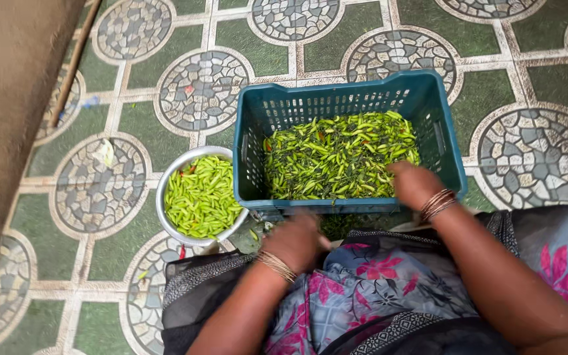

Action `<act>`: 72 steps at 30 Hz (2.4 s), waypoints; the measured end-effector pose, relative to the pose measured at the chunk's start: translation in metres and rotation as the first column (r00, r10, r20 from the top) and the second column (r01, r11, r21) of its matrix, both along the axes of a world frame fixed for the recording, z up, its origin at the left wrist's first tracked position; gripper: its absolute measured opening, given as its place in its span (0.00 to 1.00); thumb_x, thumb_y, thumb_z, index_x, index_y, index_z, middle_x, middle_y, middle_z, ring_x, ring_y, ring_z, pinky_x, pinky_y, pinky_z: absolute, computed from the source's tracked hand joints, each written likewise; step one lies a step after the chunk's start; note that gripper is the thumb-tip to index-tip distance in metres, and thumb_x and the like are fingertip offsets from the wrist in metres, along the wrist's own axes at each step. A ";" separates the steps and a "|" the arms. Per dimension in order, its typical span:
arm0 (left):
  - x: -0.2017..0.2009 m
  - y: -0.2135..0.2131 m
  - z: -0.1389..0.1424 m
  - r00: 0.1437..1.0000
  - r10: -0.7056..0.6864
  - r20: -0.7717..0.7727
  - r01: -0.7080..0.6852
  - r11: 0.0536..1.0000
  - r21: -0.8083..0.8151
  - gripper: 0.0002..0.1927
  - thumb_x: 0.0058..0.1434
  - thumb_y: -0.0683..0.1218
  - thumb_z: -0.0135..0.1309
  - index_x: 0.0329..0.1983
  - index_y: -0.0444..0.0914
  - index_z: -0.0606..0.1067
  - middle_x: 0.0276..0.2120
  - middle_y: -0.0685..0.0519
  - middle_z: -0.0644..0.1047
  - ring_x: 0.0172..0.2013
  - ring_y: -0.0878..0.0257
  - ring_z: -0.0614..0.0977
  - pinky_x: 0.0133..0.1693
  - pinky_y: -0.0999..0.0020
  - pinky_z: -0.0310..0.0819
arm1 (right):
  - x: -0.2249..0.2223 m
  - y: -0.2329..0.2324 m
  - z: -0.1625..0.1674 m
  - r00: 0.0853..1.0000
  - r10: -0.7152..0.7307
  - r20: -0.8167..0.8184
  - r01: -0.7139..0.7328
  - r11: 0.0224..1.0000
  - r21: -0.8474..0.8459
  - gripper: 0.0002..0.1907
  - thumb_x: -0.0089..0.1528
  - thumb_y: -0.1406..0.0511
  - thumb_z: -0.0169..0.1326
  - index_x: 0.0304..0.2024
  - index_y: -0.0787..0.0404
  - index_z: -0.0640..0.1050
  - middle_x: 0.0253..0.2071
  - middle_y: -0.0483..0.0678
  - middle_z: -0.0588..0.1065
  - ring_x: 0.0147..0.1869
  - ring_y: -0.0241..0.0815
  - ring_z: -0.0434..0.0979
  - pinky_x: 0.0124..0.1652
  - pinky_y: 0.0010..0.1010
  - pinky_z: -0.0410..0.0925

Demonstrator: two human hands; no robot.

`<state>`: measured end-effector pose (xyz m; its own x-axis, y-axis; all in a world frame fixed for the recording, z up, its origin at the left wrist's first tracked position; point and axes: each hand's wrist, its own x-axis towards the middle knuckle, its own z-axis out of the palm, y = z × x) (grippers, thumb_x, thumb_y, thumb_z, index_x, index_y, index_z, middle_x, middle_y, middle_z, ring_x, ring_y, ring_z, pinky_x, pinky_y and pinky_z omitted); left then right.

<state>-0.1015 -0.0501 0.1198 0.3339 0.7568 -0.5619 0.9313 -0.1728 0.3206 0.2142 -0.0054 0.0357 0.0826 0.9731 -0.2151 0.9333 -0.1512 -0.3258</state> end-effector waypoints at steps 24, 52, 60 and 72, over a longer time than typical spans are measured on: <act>0.084 -0.031 -0.106 0.669 -0.733 -0.122 0.591 0.624 -0.512 0.45 0.54 0.49 0.64 0.75 0.45 0.59 0.66 0.46 0.71 0.62 0.40 0.75 0.57 0.34 0.71 | -0.096 0.087 -0.061 0.653 0.748 0.121 -0.553 0.580 -0.599 0.42 0.60 0.75 0.57 0.71 0.35 0.64 0.79 0.41 0.46 0.81 0.52 0.46 0.72 0.57 0.49; 0.086 0.071 -0.112 0.821 0.001 0.570 -0.032 0.999 0.044 0.31 0.59 0.56 0.65 0.60 0.35 0.72 0.45 0.42 0.81 0.46 0.50 0.82 0.48 0.57 0.76 | 0.060 0.047 0.034 0.032 -0.343 -0.939 0.167 0.928 -0.334 0.14 0.58 0.73 0.58 0.44 0.56 0.72 0.38 0.50 0.77 0.37 0.44 0.79 0.34 0.35 0.74; 0.114 0.046 -0.122 0.217 0.358 0.908 -0.097 0.934 -0.345 0.21 0.62 0.45 0.61 0.57 0.37 0.72 0.35 0.56 0.78 0.32 0.70 0.80 0.30 0.73 0.77 | 0.031 -0.014 -0.003 -0.129 -0.359 -0.925 0.038 0.930 -0.366 0.15 0.58 0.73 0.59 0.45 0.57 0.73 0.37 0.49 0.79 0.38 0.42 0.81 0.35 0.34 0.75; 0.086 0.038 -0.119 0.314 0.149 0.938 -0.206 0.975 -0.086 0.04 0.67 0.40 0.58 0.43 0.34 0.77 0.33 0.58 0.77 0.31 0.71 0.78 0.33 0.75 0.77 | 0.009 -0.036 -0.017 -0.085 -0.398 -0.913 -0.044 0.917 -0.396 0.12 0.58 0.71 0.59 0.43 0.58 0.75 0.34 0.48 0.80 0.37 0.38 0.81 0.33 0.34 0.73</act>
<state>-0.0158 -0.0117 0.0009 0.4701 0.8807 0.0590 0.0305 -0.0830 0.9961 0.2233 -0.0414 0.0184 -0.2640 0.8583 -0.4400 -0.3966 -0.5124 -0.7617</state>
